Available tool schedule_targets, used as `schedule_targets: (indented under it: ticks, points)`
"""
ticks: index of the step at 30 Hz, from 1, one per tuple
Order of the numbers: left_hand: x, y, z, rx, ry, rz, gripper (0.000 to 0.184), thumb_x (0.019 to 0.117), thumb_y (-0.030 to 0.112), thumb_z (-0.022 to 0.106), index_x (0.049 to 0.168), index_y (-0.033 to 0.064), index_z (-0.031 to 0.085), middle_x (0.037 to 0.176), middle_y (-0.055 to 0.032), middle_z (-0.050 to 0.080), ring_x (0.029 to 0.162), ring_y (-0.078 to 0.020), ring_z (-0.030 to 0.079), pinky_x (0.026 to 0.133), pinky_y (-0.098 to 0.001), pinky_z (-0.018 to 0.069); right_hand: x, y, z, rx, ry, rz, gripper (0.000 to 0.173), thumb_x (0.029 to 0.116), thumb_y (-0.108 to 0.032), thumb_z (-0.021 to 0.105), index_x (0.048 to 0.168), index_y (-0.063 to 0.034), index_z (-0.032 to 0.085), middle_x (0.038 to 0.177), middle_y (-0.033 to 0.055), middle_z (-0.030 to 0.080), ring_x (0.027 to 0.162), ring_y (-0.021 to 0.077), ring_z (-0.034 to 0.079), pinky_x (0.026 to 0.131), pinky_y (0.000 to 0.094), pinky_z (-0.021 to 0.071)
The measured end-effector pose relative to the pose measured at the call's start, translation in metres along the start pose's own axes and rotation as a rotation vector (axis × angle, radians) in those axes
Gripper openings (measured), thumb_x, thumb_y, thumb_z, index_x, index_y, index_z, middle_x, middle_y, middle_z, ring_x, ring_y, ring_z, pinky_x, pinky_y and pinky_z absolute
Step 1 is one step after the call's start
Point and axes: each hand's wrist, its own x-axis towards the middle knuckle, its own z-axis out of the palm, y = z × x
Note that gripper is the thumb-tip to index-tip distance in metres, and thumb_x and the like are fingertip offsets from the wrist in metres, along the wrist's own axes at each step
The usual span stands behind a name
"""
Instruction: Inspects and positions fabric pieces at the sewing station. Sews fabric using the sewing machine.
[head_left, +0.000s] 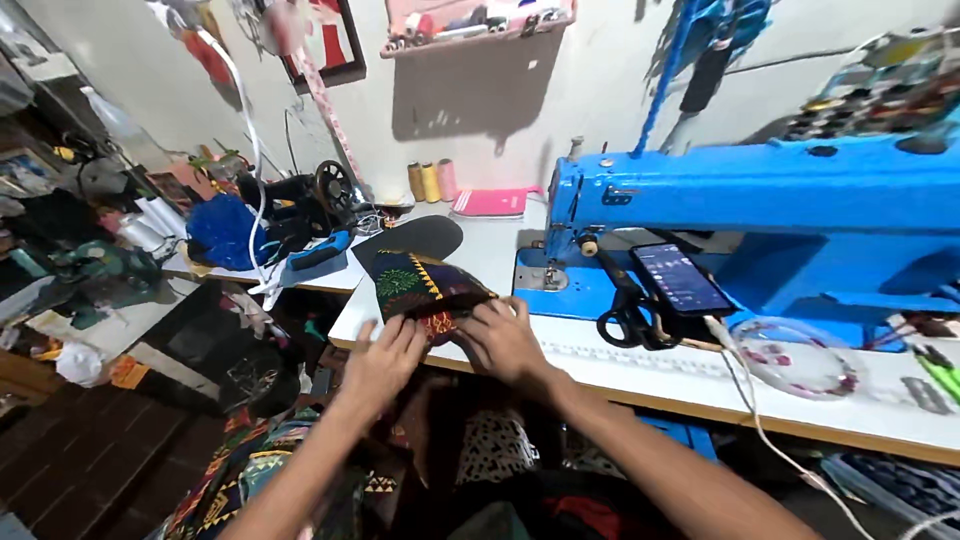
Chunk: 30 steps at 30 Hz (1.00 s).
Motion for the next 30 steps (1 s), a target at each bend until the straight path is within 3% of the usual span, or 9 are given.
schedule_targets:
  ticks: [2, 5, 8, 10, 12, 15, 20, 25, 30]
  points:
    - [0.037, -0.033, -0.029, -0.023, 0.052, 0.173, 0.014, 0.0988, 0.012, 0.061, 0.105, 0.0080, 0.074, 0.104, -0.0097, 0.076, 0.114, -0.0286, 0.069, 0.104, -0.0560, 0.0445, 0.018, 0.004, -0.032, 0.043, 0.089, -0.052, 0.027, 0.1034, -0.024, 0.055, 0.106, -0.0088, 0.077, 0.094, 0.0099, 0.074, 0.106, 0.0346, 0.068, 0.103, 0.0680, 0.0378]
    - [0.106, -0.069, -0.071, -0.163, -0.044, 0.361, 0.019, 0.1000, 0.016, 0.059, 0.098, 0.0030, 0.073, 0.093, -0.0132, 0.074, 0.103, -0.0336, 0.071, 0.104, -0.0586, 0.0460, 0.043, 0.009, -0.086, 0.193, 0.047, -0.066, 0.029, 0.1053, -0.021, 0.052, 0.108, -0.0041, 0.075, 0.096, 0.0087, 0.075, 0.100, 0.0260, 0.070, 0.107, 0.0578, 0.0407]
    - [0.158, -0.080, -0.091, -0.359, -0.224, 0.387, 0.029, 0.1019, 0.027, 0.053, 0.094, 0.0082, 0.074, 0.081, -0.0050, 0.071, 0.082, -0.0232, 0.070, 0.089, -0.0541, 0.0510, 0.057, 0.023, -0.131, 0.452, -0.139, 0.047, 0.029, 0.1074, -0.023, 0.051, 0.111, -0.0031, 0.071, 0.088, 0.0057, 0.070, 0.078, 0.0091, 0.065, 0.078, 0.0313, 0.0547]
    - [0.181, -0.078, -0.088, -0.569, -0.397, 0.326, 0.032, 0.1025, 0.034, 0.052, 0.092, 0.0127, 0.073, 0.074, 0.0024, 0.067, 0.072, -0.0102, 0.065, 0.070, -0.0375, 0.0535, 0.057, 0.039, -0.147, 0.599, -0.223, 0.099, 0.029, 0.1078, -0.024, 0.051, 0.111, -0.0039, 0.070, 0.089, 0.0006, 0.068, 0.076, -0.0009, 0.061, 0.073, 0.0203, 0.0523]
    - [0.194, -0.070, -0.079, -0.821, -0.568, 0.194, 0.033, 0.1010, 0.041, 0.058, 0.095, 0.0120, 0.074, 0.077, 0.0044, 0.067, 0.071, -0.0020, 0.062, 0.066, -0.0265, 0.0522, 0.053, 0.055, -0.150, 0.698, -0.237, 0.083, 0.029, 0.1081, -0.023, 0.050, 0.114, -0.0024, 0.070, 0.093, -0.0021, 0.069, 0.080, -0.0064, 0.061, 0.075, 0.0144, 0.0518]
    - [0.199, -0.057, -0.059, -1.113, -0.728, 0.123, 0.027, 0.0997, 0.030, 0.063, 0.106, 0.0063, 0.074, 0.090, 0.0057, 0.071, 0.080, 0.0060, 0.062, 0.075, -0.0166, 0.0528, 0.048, 0.075, -0.141, 0.681, -0.228, 0.021, 0.031, 0.1075, -0.022, 0.049, 0.114, 0.0005, 0.069, 0.100, 0.0033, 0.069, 0.090, -0.0015, 0.062, 0.085, 0.0190, 0.0510]
    - [0.194, -0.044, -0.020, -1.150, -0.791, 0.031, 0.023, 0.0999, 0.025, 0.064, 0.102, 0.0031, 0.072, 0.086, 0.0044, 0.066, 0.078, 0.0044, 0.057, 0.075, -0.0181, 0.0488, 0.034, 0.076, -0.108, 0.283, 0.116, 0.001, 0.030, 0.1016, -0.030, 0.059, 0.120, -0.0126, 0.075, 0.117, 0.0072, 0.072, 0.119, 0.0295, 0.062, 0.104, 0.0583, 0.0433]
    - [0.181, -0.038, 0.012, -1.191, -0.724, -0.056, 0.020, 0.0992, 0.022, 0.063, 0.101, 0.0049, 0.072, 0.082, 0.0067, 0.067, 0.073, 0.0055, 0.060, 0.071, -0.0162, 0.0518, 0.022, 0.064, -0.053, 0.001, 0.462, -0.071, 0.014, 0.0950, -0.019, 0.068, 0.099, -0.0169, 0.081, 0.100, 0.0015, 0.077, 0.098, 0.0230, 0.070, 0.094, 0.0496, 0.0500]
    - [0.173, -0.015, 0.039, -1.276, -0.655, -0.090, 0.016, 0.0944, 0.023, 0.064, 0.097, 0.0102, 0.073, 0.079, 0.0137, 0.069, 0.069, 0.0095, 0.063, 0.065, -0.0123, 0.0533, 0.000, 0.054, -0.057, -0.205, 0.439, 0.130, 0.011, 0.0926, -0.013, 0.065, 0.091, -0.0111, 0.075, 0.091, 0.0046, 0.074, 0.093, 0.0236, 0.071, 0.093, 0.0463, 0.0508]
